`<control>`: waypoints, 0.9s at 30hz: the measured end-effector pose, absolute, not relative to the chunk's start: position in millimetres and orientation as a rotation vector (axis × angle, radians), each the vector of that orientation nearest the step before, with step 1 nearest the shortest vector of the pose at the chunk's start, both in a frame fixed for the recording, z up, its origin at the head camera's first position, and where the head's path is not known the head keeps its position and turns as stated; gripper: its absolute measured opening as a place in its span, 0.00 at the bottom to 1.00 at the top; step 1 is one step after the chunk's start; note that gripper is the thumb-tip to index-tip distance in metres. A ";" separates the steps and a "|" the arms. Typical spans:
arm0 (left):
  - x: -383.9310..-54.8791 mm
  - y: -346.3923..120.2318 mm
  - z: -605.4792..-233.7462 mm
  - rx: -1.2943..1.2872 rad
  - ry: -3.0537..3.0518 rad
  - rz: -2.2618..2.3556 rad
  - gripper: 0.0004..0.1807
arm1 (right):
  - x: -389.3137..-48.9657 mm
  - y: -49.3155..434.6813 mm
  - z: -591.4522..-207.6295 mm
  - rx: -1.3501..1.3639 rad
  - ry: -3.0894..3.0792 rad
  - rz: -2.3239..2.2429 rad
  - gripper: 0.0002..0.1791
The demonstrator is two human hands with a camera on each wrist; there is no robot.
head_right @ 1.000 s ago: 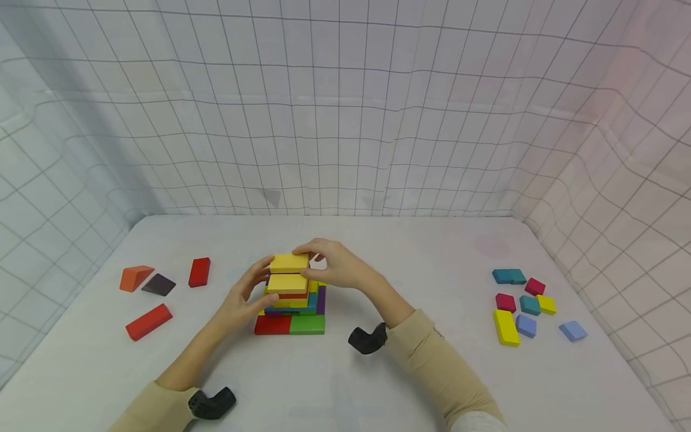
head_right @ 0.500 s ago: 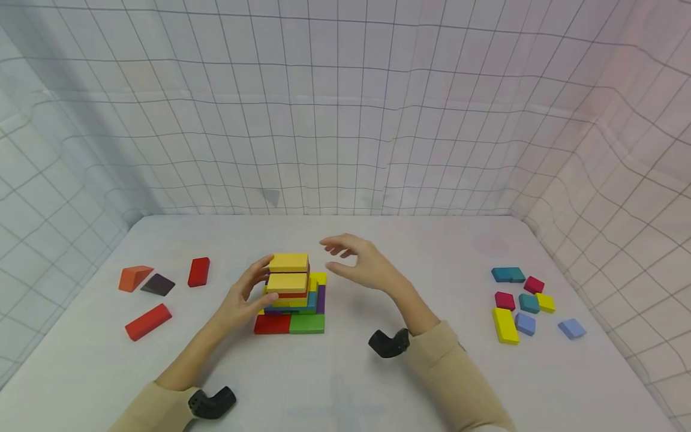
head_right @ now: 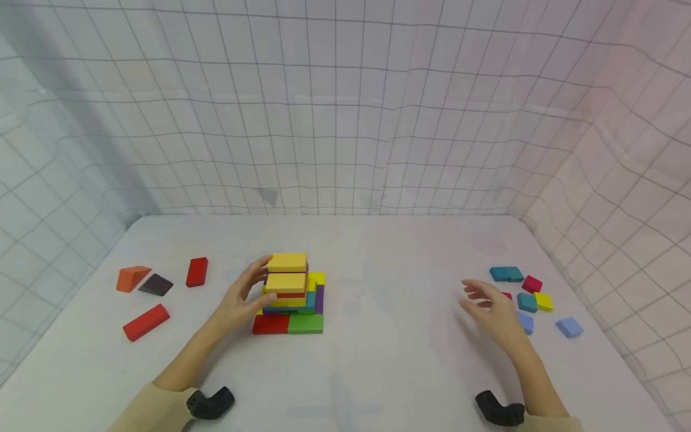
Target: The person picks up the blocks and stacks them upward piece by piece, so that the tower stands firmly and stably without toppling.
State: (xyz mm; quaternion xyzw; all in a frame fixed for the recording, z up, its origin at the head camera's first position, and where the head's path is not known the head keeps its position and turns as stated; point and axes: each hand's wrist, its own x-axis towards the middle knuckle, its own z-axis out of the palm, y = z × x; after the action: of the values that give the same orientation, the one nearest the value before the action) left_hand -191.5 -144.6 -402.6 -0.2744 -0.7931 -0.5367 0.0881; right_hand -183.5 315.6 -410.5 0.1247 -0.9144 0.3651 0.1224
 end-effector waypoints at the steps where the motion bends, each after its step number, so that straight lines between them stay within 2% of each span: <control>1: -191.8 -144.5 -402.9 -0.820 -2.357 -1.599 0.36 | -177.8 322.8 -411.7 0.316 -2.685 1.042 0.20; 8: -192.0 -144.6 -403.1 -0.801 -2.368 -1.617 0.37 | -151.7 351.1 -422.6 0.000 -2.800 0.872 0.23; 16: -190.9 -144.8 -401.8 -0.798 -2.366 -1.611 0.36 | -144.2 359.7 -428.9 -0.155 -2.876 0.801 0.30; 22: -190.2 -145.2 -401.2 -0.787 -2.381 -1.622 0.36 | -144.9 353.8 -429.7 -0.077 -2.881 0.833 0.25; 27: -190.1 -145.3 -400.9 -0.789 -2.381 -1.631 0.37 | -148.7 351.9 -429.0 0.009 -2.932 0.868 0.27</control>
State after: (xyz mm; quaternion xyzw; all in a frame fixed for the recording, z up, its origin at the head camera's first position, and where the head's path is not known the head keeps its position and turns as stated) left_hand -190.1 -145.3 -400.9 -0.2629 -0.7937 -0.5435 0.0747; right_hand -148.7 351.9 -429.0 0.0031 -0.9581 0.2835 0.0417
